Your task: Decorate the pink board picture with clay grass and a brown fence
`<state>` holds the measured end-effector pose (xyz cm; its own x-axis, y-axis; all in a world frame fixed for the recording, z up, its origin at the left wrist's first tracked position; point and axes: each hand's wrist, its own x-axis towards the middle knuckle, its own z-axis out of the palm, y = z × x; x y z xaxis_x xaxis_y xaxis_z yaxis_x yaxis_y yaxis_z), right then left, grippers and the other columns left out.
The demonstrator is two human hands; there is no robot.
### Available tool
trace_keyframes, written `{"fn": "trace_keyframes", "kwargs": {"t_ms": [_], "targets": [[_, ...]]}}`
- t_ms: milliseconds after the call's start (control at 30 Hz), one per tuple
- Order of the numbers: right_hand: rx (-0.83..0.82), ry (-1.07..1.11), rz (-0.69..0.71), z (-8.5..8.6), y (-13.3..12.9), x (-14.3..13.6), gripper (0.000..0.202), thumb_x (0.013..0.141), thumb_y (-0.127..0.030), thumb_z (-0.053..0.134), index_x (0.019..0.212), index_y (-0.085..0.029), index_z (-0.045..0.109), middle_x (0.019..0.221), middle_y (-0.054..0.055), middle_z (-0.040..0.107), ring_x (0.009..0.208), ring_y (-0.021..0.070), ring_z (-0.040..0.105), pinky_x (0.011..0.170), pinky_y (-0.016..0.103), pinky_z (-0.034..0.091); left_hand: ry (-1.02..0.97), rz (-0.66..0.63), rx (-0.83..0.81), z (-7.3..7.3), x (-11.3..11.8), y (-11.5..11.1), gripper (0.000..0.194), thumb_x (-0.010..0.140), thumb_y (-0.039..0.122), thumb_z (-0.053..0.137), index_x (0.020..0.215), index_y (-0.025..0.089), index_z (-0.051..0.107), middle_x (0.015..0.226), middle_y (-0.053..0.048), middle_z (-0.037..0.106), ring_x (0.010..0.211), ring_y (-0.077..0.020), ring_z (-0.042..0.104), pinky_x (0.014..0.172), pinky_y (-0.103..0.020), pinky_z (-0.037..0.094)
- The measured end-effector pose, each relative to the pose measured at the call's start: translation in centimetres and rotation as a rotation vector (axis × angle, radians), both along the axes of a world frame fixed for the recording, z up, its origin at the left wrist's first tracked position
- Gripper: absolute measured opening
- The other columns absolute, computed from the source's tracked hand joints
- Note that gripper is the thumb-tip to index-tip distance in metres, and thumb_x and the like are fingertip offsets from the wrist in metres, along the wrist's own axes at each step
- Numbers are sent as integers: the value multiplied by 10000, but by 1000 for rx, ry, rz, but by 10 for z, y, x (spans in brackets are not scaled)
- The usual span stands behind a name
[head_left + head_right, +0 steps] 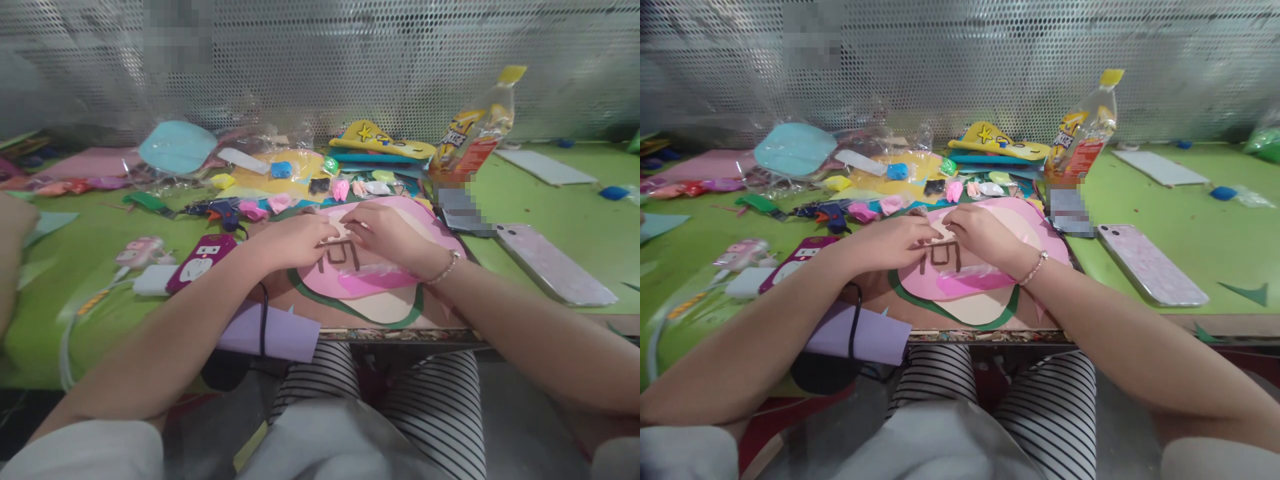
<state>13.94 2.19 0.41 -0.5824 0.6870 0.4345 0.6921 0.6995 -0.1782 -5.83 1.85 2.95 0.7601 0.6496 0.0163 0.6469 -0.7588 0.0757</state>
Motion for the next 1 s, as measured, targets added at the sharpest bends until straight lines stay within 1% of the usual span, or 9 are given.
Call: {"fn": "trace_keyframes", "kwargs": {"t_ms": [100, 200, 333, 500, 633, 733, 833, 933, 1000], "targets": [[-25, -47, -45, 7, -3, 4, 234, 826, -55, 470, 927, -116, 672, 931, 104, 688, 851, 198, 607, 765, 300, 462, 55, 24, 22, -4, 1, -1, 470, 816, 172, 397, 1238, 330, 530, 1009, -35, 546, 770, -166, 523, 526, -254, 284], [-36, -73, -60, 10, -5, 9, 317, 763, 4, 484, 994, -118, 664, 953, 89, 699, 858, 198, 627, 762, 301, 479, 114, 32, 25, -6, 2, -3, 546, 810, 140, 378, 1301, 359, 474, 971, -31, 509, 698, -145, 478, 511, -252, 262], [-38, -78, -50, 8, -4, 14, 410, 729, 38, 460, 1051, -139, 641, 974, 62, 698, 875, 180, 632, 776, 294, 487, 124, 33, 19, -4, 2, -5, 495, 811, 131, 373, 1234, 322, 548, 959, -36, 486, 661, -135, 446, 507, -258, 250], [-17, -86, 0, 7, -5, 15, 366, 736, 12, 467, 1034, -115, 637, 947, 88, 670, 847, 201, 602, 734, 312, 468, 112, 29, 22, -5, 2, -6, 371, 811, 122, 375, 1013, 258, 655, 871, -33, 477, 661, -133, 455, 528, -261, 268], [-20, -51, 82, 9, -10, 13, 287, 770, 0, 458, 908, -131, 673, 864, 87, 652, 762, 180, 582, 660, 281, 440, 45, -8, -43, -8, 1, -4, 301, 825, 131, 373, 905, 205, 653, 931, -43, 493, 763, -145, 498, 578, -259, 319], [-60, -4, 145, 9, -12, 12, 254, 802, -43, 464, 843, -166, 683, 839, 59, 669, 730, 162, 588, 640, 262, 427, -9, -4, -63, -11, 0, -2, 296, 836, 138, 375, 957, 204, 636, 968, -41, 501, 781, -148, 501, 612, -267, 343], [-97, 37, 89, 8, -11, 11, 218, 819, -95, 482, 847, -174, 683, 857, 46, 688, 728, 165, 599, 629, 265, 423, -16, 4, -70, -16, -2, -2, 279, 829, 132, 385, 956, 199, 623, 968, -45, 495, 806, -162, 502, 644, -278, 359], [-119, 65, -9, 10, -11, 10, 228, 824, -81, 459, 833, -153, 675, 823, 53, 684, 709, 164, 593, 616, 272, 418, -4, -14, -46, -19, -3, -2, 266, 834, 132, 386, 878, 209, 637, 941, -47, 485, 843, -180, 493, 685, -298, 364], [-130, 75, -17, 13, -12, 10, 250, 835, -68, 432, 812, -145, 669, 785, 51, 671, 692, 156, 579, 620, 275, 418, -2, -20, -13, -17, -2, -2, 289, 847, 133, 380, 898, 231, 646, 917, -43, 487, 840, -185, 485, 686, -303, 366]]}}
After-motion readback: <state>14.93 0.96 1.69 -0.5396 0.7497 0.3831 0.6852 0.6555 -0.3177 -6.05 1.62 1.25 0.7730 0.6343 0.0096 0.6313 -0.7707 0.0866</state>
